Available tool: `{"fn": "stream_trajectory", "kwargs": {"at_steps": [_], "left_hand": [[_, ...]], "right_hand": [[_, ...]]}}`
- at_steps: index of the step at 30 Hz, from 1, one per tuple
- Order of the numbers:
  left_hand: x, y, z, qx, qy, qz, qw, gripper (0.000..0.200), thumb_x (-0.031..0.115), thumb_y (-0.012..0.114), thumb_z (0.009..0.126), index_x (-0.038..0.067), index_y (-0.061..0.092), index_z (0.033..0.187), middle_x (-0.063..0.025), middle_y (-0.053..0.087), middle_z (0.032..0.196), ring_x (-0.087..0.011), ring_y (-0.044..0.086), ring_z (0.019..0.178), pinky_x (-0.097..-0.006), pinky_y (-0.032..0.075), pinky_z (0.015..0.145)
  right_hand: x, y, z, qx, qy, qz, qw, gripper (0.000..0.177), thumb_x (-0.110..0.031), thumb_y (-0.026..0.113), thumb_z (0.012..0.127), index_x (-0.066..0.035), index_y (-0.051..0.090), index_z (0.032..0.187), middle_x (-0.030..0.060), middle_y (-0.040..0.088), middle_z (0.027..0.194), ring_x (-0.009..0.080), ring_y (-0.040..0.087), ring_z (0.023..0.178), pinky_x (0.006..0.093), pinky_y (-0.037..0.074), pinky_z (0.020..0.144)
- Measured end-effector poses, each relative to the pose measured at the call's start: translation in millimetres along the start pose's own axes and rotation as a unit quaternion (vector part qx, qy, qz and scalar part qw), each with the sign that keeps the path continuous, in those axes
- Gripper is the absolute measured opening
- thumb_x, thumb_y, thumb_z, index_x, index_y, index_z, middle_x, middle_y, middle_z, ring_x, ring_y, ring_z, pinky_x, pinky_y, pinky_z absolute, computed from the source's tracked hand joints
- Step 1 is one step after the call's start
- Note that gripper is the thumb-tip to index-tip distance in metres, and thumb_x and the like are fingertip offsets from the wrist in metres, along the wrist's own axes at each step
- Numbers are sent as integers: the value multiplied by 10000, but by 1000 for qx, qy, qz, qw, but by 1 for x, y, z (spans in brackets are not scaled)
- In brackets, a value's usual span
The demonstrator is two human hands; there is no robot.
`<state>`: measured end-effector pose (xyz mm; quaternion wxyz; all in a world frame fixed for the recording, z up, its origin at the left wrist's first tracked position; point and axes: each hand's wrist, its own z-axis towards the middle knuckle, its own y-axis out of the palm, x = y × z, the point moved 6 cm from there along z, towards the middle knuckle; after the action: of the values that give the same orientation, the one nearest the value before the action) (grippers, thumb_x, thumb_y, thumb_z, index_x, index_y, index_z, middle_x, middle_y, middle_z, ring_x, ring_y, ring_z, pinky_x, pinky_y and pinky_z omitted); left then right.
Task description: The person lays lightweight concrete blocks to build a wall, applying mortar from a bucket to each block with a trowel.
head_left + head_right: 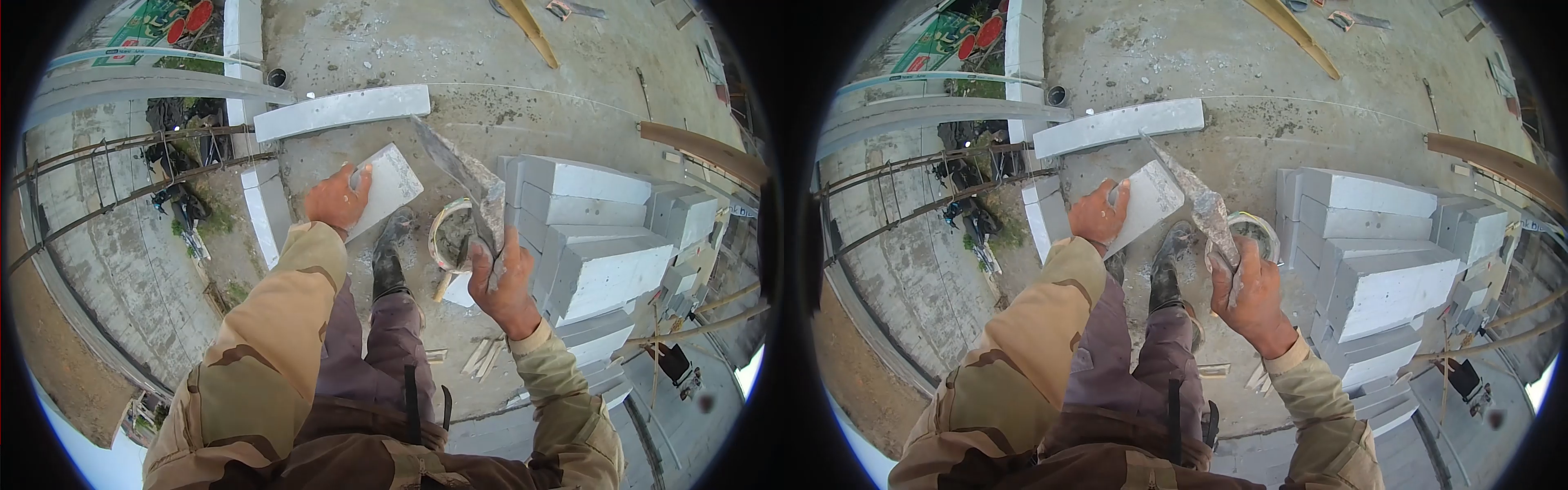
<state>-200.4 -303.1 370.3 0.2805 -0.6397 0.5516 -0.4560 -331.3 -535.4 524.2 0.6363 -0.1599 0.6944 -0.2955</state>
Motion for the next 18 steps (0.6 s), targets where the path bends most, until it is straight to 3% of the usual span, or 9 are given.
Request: {"fn": "stream_trajectory", "kwargs": {"at_steps": [4, 6, 8, 10, 12, 14, 16, 18], "left_hand": [[-4, 7, -2, 17, 18, -20, 999, 497, 544, 584, 981, 107, 757, 1140, -212, 758, 893, -413, 737, 817, -510, 580, 749], [-3, 4, -6, 26, 28, -14, 999, 489, 535, 591, 982, 99, 757, 1128, -207, 759, 891, -407, 737, 808, -505, 579, 740], [-2, 1, 3, 43, 37, -6, 998, 483, 527, 598, 982, 91, 756, 1115, -203, 759, 889, -400, 738, 798, -500, 579, 731], [-1, 3, -1, 41, 53, -11, 998, 466, 514, 607, 983, 92, 756, 1113, -193, 763, 896, -397, 739, 797, -492, 579, 716], [0, 3, -5, 16, 40, -11, 999, 464, 511, 609, 982, 91, 756, 1112, -192, 763, 894, -393, 739, 796, -491, 579, 710], [0, 3, -4, 7, 35, -11, 999, 461, 508, 611, 982, 90, 755, 1111, -191, 762, 892, -388, 740, 795, -490, 579, 703], [1, 3, -3, 29, 45, -14, 998, 464, 507, 605, 985, 87, 755, 1110, -198, 758, 879, -384, 738, 793, -490, 579, 703], [1, 2, -6, 45, 53, -13, 998, 465, 507, 601, 988, 86, 754, 1111, -199, 756, 872, -386, 737, 797, -490, 578, 707]], "right_hand": [[50, 40, -10, -53, 33, -48, 997, 316, -136, 691, 949, 53, 525, 1140, 268, 690, 783, 468, 683, 669, 515, 539, 601], [88, 69, -15, -210, 149, -152, 954, 287, -135, 671, 970, 62, 526, 1122, 291, 678, 763, 480, 672, 658, 515, 540, 613], [97, 66, -16, -187, 133, -133, 964, 270, -139, 653, 989, 67, 531, 1114, 307, 674, 763, 492, 668, 676, 521, 531, 618], [74, 41, -9, -107, 127, -42, 985, 274, -126, 657, 986, 79, 535, 1121, 302, 681, 783, 497, 667, 693, 518, 522, 612], [49, 25, -5, -90, 108, -15, 990, 282, -109, 663, 979, 86, 530, 1133, 286, 685, 788, 491, 671, 700, 509, 514, 606], [27, 9, -2, 9, -10, 17, 1000, 303, -94, 664, 976, 94, 522, 1166, 284, 681, 786, 492, 667, 690, 491, 514, 597], [43, 23, -6, 44, -47, 5, 998, 352, -114, 670, 979, 102, 518, 1213, 296, 669, 773, 492, 660, 676, 505, 510, 595], [78, 60, -5, -168, 91, -111, 975, 408, -141, 676, 982, 117, 511, 1252, 310, 665, 777, 495, 648, 659, 532, 504, 599]]}}
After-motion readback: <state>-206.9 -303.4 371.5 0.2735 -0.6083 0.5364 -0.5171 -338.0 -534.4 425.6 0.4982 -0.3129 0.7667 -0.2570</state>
